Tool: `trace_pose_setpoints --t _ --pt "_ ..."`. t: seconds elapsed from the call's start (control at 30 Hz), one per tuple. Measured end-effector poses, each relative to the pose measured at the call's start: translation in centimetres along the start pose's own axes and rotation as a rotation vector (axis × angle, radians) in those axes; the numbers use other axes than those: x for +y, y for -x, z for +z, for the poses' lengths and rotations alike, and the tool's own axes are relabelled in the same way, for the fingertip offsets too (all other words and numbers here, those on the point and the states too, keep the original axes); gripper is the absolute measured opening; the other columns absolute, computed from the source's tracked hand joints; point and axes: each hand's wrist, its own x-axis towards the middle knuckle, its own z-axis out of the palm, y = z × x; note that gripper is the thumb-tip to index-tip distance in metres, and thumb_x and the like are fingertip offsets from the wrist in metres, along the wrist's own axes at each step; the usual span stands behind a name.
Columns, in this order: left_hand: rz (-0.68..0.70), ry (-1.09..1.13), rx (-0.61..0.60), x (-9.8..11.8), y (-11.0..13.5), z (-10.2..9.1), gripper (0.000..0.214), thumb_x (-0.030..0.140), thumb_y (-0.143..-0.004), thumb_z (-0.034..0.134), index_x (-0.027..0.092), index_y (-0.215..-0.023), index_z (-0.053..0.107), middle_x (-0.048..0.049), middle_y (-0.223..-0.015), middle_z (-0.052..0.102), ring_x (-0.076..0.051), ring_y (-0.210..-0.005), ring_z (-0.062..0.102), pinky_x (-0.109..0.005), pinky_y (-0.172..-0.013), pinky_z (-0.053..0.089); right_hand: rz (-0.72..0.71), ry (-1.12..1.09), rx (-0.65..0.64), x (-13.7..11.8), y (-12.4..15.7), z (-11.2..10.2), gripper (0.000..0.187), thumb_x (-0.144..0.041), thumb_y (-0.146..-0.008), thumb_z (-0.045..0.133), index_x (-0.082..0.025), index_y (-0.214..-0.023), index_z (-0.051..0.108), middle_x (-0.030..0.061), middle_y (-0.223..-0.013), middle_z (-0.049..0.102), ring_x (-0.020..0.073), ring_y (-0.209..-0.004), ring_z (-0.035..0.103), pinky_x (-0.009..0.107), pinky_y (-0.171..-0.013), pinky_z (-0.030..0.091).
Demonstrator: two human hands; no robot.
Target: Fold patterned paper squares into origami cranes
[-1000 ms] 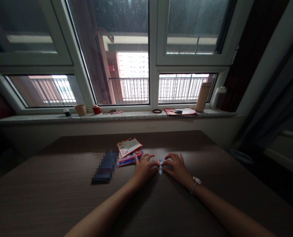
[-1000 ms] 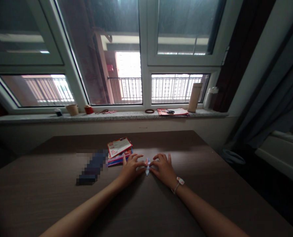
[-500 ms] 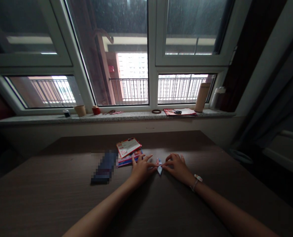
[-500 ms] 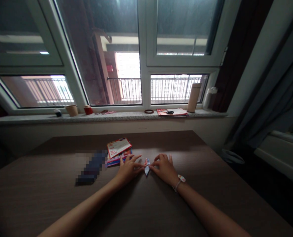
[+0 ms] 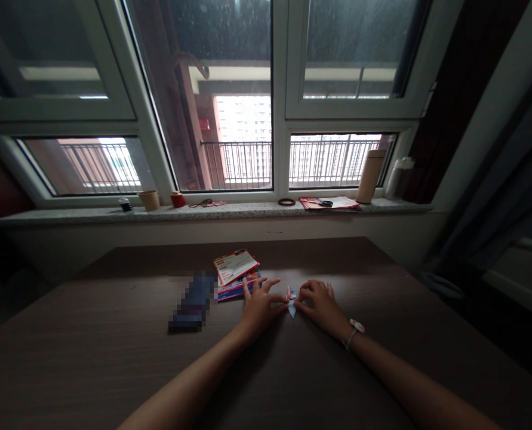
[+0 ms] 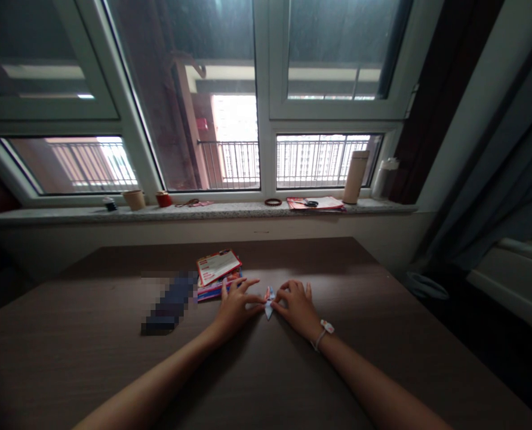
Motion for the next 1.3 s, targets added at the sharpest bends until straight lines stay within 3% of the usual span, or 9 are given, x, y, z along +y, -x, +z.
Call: trace_pose_setpoints --t 0.23,0.4,0.63,0.87,1.07,1.3 --pt "0.004 -0.007 -0.005 0.02 0.05 0.05 0.015 0.035 -0.076 0.073 0.041 -0.090 0.073 0.0048 -0.135 0.054 -0.031 -0.129 0.036 -0.070 -0.106 0.003 -0.030 0.029 -0.004 -0.04 0.17 0.10 0.017 -0.042 -0.085 0.059 -0.036 -0.100 0.065 0.0016 -0.114 0.055 0.0236 -0.116 0.045 0.060 -0.108 0.013" --pt "-0.013 -0.050 -0.024 0.06 -0.11 -0.04 0.015 0.038 -0.077 0.072 0.042 -0.092 0.073 0.0047 -0.136 0.053 -0.034 -0.128 0.036 -0.073 -0.104 0.003 -0.035 0.055 -0.013 -0.12 0.00 -0.04 0.013 -0.039 -0.084 0.061 -0.038 -0.095 0.069 0.0016 -0.116 0.055 0.0251 -0.120 0.041 0.059 -0.109 0.012" --pt "-0.057 -0.047 -0.075 0.32 -0.20 -0.50 0.014 0.042 -0.078 0.070 0.044 -0.092 0.072 0.0044 -0.134 0.054 -0.033 -0.128 0.038 -0.074 -0.102 0.006 0.102 -0.046 -0.040 0.23 -0.37 0.05 0.015 -0.046 -0.080 0.064 -0.039 -0.089 0.073 0.0028 -0.109 0.056 0.0259 -0.114 0.044 0.055 -0.107 0.017" --pt "-0.076 -0.035 -0.038 0.36 0.06 -0.34 0.014 0.041 -0.076 0.071 0.045 -0.090 0.073 0.0048 -0.146 0.040 -0.037 -0.135 0.025 -0.076 -0.100 0.003 0.174 -0.119 -0.039 0.75 -0.42 0.40 0.014 -0.048 -0.077 0.066 -0.037 -0.081 0.075 0.0016 -0.117 0.057 0.0270 -0.117 0.041 0.057 -0.108 0.013" --pt "-0.082 -0.007 -0.026 0.29 0.11 -0.20 0.014 0.038 -0.076 0.073 0.042 -0.089 0.073 0.0038 -0.143 0.043 -0.035 -0.135 0.026 -0.074 -0.102 0.004 0.128 -0.118 0.000 0.39 0.05 0.46 0.014 -0.047 -0.078 0.065 -0.040 -0.087 0.073 0.0003 -0.114 0.056 0.0252 -0.117 0.042 0.057 -0.109 0.011" --pt "0.000 0.000 0.025 0.43 0.38 -0.16 0.015 0.034 -0.078 0.071 0.038 -0.092 0.073 -0.0020 -0.137 0.047 -0.031 -0.130 0.036 -0.069 -0.106 0.004 0.049 -0.129 0.009 0.51 0.19 0.13 0.013 -0.041 -0.079 0.066 -0.040 -0.091 0.072 0.0002 -0.117 0.054 0.0236 -0.117 0.044 0.049 -0.108 0.021"
